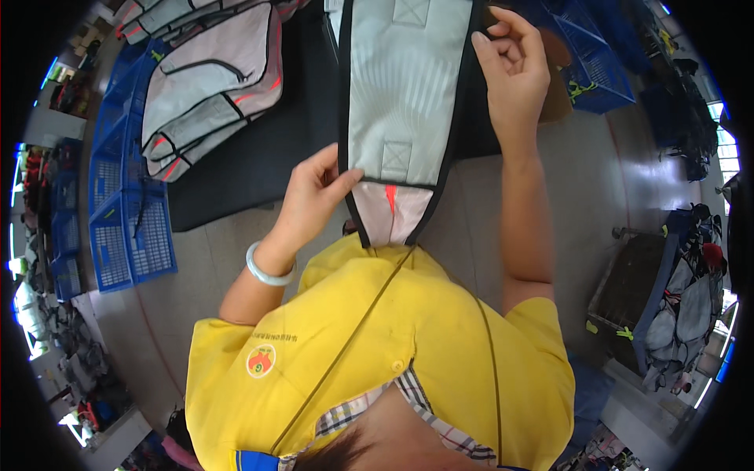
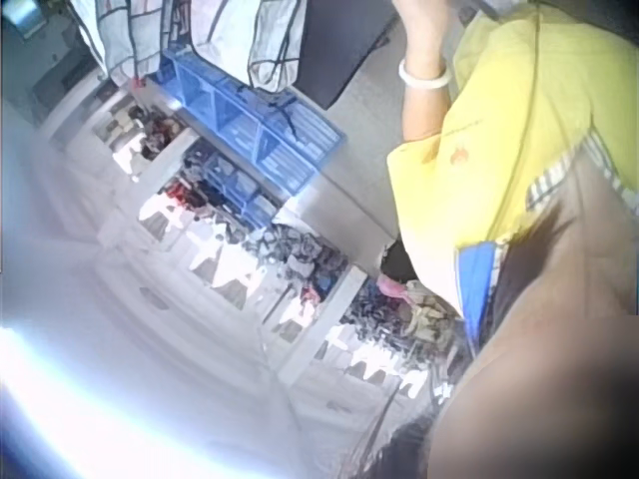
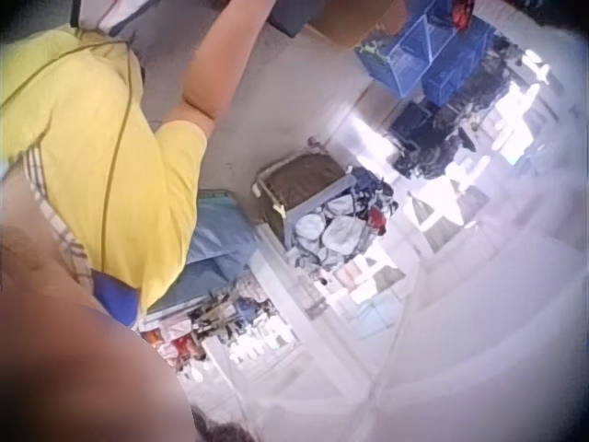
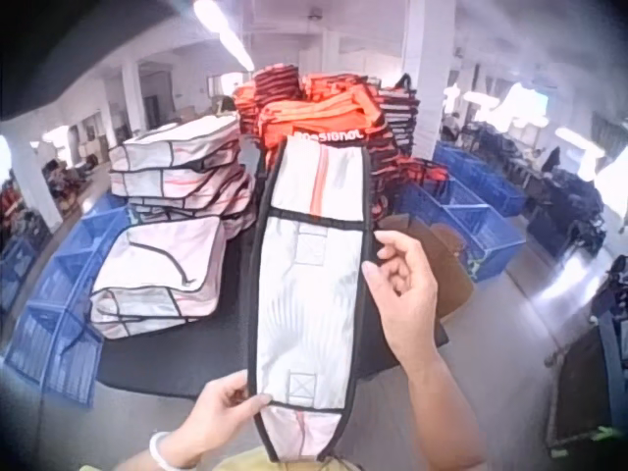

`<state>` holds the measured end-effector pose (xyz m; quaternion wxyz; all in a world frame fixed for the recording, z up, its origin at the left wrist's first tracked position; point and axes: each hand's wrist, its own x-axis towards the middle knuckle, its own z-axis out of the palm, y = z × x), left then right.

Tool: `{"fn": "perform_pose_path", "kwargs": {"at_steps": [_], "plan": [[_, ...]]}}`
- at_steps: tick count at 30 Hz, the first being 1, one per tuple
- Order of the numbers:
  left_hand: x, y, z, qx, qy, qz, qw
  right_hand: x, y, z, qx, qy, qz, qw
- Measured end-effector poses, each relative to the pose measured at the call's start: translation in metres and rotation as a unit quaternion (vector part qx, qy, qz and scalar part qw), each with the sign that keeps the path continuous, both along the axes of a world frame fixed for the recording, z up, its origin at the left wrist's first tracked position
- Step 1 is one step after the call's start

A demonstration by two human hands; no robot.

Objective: Inspecting and zipping fabric bags or covers at a manufacturing workstation.

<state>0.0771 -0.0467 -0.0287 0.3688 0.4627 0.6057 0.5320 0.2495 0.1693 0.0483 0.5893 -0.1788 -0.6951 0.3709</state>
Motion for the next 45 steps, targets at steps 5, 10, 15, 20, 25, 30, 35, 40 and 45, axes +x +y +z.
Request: {"fn": "perform_pose_path", "kwargs": {"at_steps": [5, 10, 15, 20, 25, 30, 35, 40, 45], "plan": [[0.006, -0.008, 0.0, -0.035, 0.018, 0.022, 0.999, 0.002, 0.022, 0.033, 0.086, -0.111, -0.084, 0.987], [0.005, -0.011, 0.003, -0.035, 0.035, 0.03, 0.998, 0.003, 0.019, 0.042, 0.07, -0.134, -0.074, 0.986], [0.006, -0.013, 0.004, -0.031, 0.051, 0.026, 0.998, -0.001, 0.021, 0.047, 0.121, -0.187, -0.122, 0.967], [0.009, -0.014, 0.003, -0.035, 0.054, 0.032, 0.997, 0.004, 0.024, 0.024, 0.063, -0.144, -0.125, 0.98], [0.01, -0.011, 0.005, -0.015, 0.049, 0.067, 0.996, 0.056, 0.016, -0.079, -0.234, 0.077, -0.034, 0.969], [0.009, -0.005, 0.01, 0.022, -0.012, 0.096, 0.995, 0.096, -0.076, -0.254, -0.432, -0.325, 0.073, 0.838], [-0.004, 0.001, 0.009, 0.002, -0.005, 0.098, 0.995, 0.107, -0.145, -0.369, -0.465, -0.554, 0.208, 0.658], [0.003, 0.011, 0.008, -0.007, 0.052, 0.111, 0.992, 0.124, -0.144, -0.399, -0.423, -0.476, 0.241, 0.733], [-0.021, 0.035, 0.0, -0.015, -0.227, 0.109, 0.968, 0.108, -0.115, -0.306, -0.541, -0.485, 0.187, 0.661]]}}
